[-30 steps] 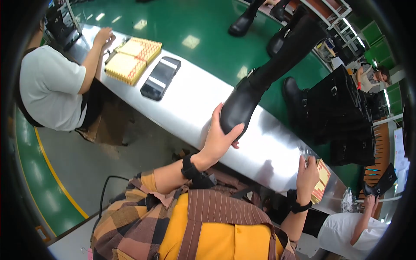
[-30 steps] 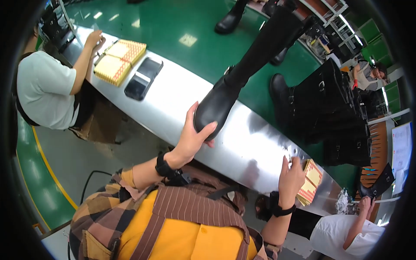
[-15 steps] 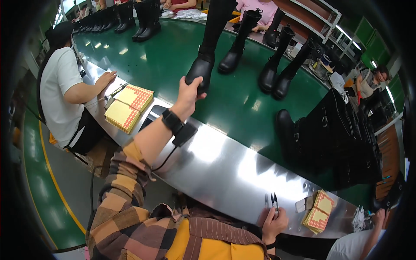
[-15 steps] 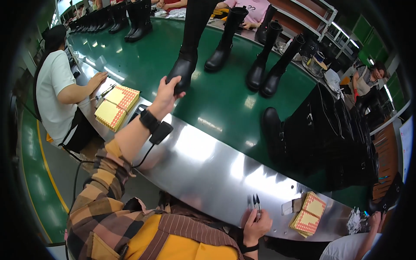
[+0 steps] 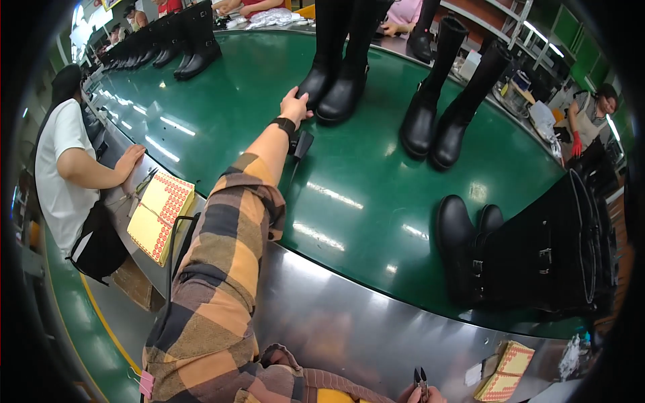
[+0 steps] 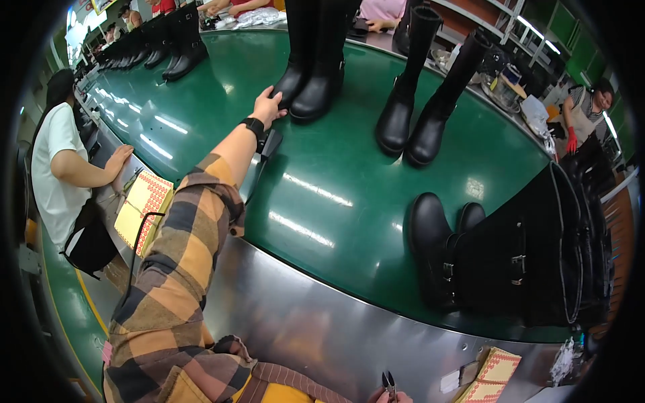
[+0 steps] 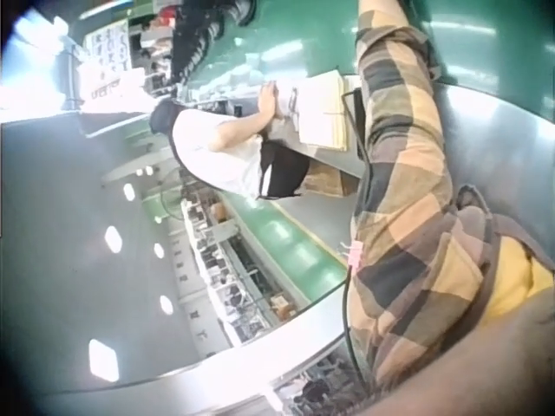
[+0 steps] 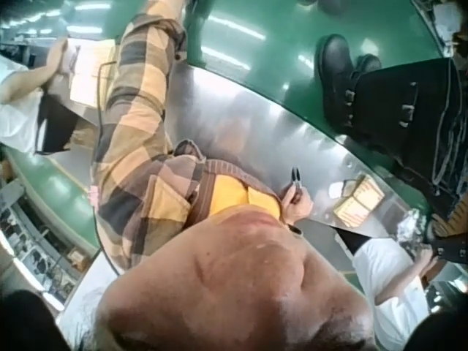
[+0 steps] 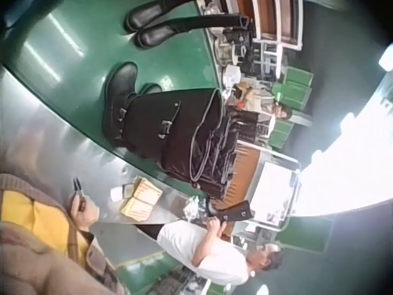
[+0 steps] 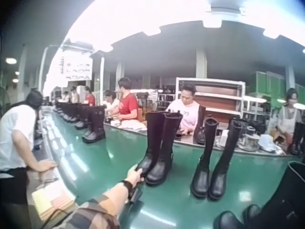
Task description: Inspecting black boots for quality and cleaning them on a manufacturing line.
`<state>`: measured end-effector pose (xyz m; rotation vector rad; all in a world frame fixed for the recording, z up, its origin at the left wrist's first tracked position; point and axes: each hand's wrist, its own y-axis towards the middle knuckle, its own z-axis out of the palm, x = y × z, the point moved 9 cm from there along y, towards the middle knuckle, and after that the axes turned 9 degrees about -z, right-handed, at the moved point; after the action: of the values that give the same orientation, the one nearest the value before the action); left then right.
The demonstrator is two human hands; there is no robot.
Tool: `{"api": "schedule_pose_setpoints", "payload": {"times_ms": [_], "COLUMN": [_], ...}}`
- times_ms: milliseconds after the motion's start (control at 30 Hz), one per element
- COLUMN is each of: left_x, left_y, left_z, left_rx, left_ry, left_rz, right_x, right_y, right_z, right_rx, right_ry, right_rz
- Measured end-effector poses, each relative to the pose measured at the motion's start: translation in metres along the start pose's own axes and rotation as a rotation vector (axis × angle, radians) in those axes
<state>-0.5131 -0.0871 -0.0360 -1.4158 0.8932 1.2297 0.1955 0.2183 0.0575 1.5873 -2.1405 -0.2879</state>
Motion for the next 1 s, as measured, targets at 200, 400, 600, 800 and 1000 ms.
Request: {"api": "schedule_pose_setpoints", "payload": {"times_ms": [200, 400, 600, 800, 1000], "left_x": [-0.013, -0.097, -0.185, -0.205, -0.226], "left_y": [-0.035, -0.197, -0.589, -0.73, -0.779], "left_z": [-0.016, 0.032, 0.058, -0.006, -0.029], "left_rx": [-0.362, 0.089, 1.388, 1.61, 1.693], "left_ry": [0.426, -0.156, -0.345, -0.522, -0.874], "left_rz": [-0.042, 0.203, 0.195, 0.041, 0.095], "right_x": [-0.011, -0.016, -0.029, -0.09, -0.197], "right_y": [0.002, -0.007, -0.018, -0.03, 0.012], "right_z": [0.008, 0.0, -0.004, -0.127, -0.215], "right_rx": [0.112, 0.006, -0.039, -0.164, -0.412], "right_ry": [0.043, 0.048, 0.14, -0.316, -0.654], "right_rz": [0.075, 0.025, 0.082, 0.235, 0.123]}}
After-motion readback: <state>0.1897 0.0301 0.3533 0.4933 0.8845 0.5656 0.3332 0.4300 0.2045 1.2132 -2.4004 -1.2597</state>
